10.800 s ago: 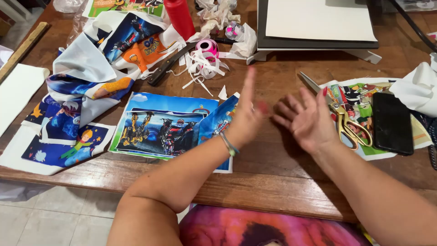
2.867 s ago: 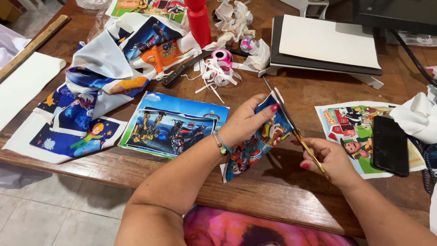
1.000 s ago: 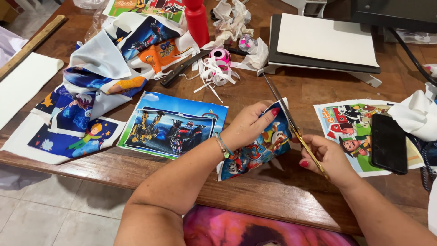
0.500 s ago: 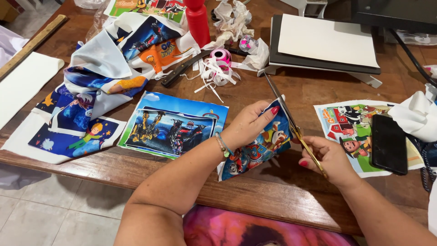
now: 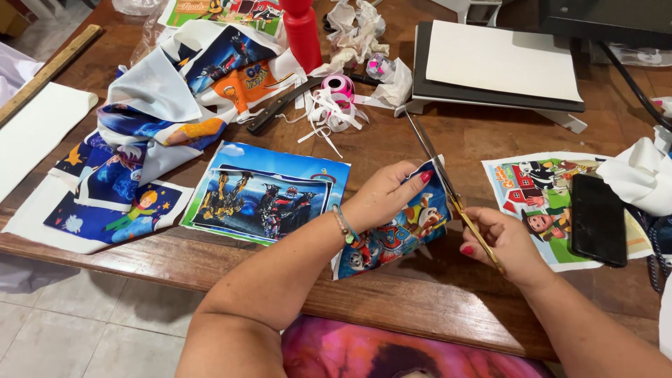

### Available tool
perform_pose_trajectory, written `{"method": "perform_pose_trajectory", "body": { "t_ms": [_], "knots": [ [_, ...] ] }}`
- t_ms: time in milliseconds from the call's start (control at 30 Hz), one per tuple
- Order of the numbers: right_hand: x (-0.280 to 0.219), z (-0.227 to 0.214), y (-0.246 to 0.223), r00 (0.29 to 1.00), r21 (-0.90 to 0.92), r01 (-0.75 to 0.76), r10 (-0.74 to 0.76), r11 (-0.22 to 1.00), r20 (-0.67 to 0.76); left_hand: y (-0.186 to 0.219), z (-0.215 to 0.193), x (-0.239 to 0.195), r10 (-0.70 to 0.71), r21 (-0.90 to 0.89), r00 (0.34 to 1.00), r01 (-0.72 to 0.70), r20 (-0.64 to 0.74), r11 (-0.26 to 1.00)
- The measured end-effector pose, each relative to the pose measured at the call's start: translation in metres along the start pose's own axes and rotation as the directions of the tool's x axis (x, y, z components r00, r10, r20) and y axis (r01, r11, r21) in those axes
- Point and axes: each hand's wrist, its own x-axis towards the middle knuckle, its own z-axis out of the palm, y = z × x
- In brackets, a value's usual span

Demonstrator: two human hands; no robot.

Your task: Cutting out printed graphics from a sheet of fabric using scissors

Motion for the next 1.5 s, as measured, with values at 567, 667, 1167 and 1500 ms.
{"method": "perform_pose_trajectory", "body": {
  "t_ms": [567,667,1167,1500],
  "knots": [
    [0.000,0.002,-0.002,1.000,0.016,0.011,-0.011,1.000,-0.030,-0.007,-0.003,0.002,0.029,-0.044,1.000,-0.028,0.007,0.999],
    [0.000,0.005,-0.007,0.999,0.019,0.017,-0.016,1.000,-0.041,-0.007,-0.004,0.003,0.034,-0.043,0.999,-0.033,0.024,0.999],
    [0.001,0.012,-0.012,0.991,0.155,0.007,0.014,0.988,-0.134,0.005,0.050,-0.030,0.106,0.006,0.979,-0.109,0.177,0.994],
    [-0.002,-0.020,-0.027,0.987,0.110,-0.148,0.141,0.983,0.075,-0.086,-0.005,0.025,-0.131,0.820,0.960,-0.135,0.247,0.556]
  ]
}}
